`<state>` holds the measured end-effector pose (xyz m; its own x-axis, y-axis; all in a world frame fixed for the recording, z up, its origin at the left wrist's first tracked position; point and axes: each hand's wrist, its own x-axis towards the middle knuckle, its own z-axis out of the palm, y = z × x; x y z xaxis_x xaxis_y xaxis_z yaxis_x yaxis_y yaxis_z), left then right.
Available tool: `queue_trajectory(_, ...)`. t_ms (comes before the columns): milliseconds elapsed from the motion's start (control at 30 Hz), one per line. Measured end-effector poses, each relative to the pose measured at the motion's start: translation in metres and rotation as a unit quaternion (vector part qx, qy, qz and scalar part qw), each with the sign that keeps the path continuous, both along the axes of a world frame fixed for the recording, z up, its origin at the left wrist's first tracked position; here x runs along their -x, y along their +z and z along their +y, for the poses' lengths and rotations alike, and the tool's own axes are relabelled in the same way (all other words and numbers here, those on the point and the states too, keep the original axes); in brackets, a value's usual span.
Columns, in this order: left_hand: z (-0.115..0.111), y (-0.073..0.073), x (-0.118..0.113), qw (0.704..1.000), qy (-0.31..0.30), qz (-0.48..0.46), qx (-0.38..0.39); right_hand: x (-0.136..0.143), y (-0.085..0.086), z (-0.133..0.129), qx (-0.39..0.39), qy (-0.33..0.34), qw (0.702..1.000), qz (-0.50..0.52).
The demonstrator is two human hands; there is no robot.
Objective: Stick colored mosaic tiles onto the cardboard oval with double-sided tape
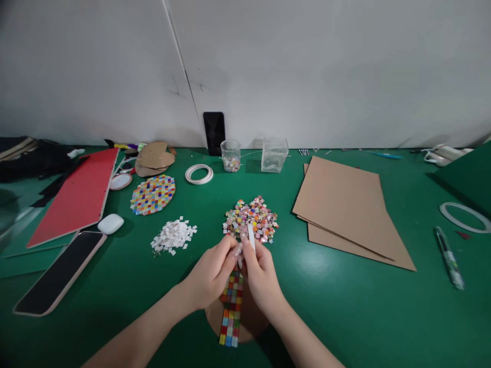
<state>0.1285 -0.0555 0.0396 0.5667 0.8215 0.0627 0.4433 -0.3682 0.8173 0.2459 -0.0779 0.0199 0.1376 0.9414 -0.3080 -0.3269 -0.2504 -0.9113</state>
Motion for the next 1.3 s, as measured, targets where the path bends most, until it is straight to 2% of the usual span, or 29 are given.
queue_trajectory(467,-0.001,-0.002,0.0,1.0,-0.001,0.022,-0.008,-0.001,-0.004,-0.002,-0.014,0.001,1.0,0.007)
queue_trajectory(700,0.0,-0.002,0.001,1.0,0.001,0.002,0.005,-0.001,-0.006,-0.002,-0.028,0.004,1.0,0.014)
queue_trajectory(933,-0.001,-0.002,0.0,1.0,-0.002,-0.011,0.006,-0.002,-0.012,-0.002,-0.064,0.012,0.998,-0.007)
queue_trajectory(1300,-0.001,-0.003,-0.001,1.0,0.003,0.003,-0.01,-0.002,-0.014,-0.003,-0.078,0.015,0.996,-0.03)
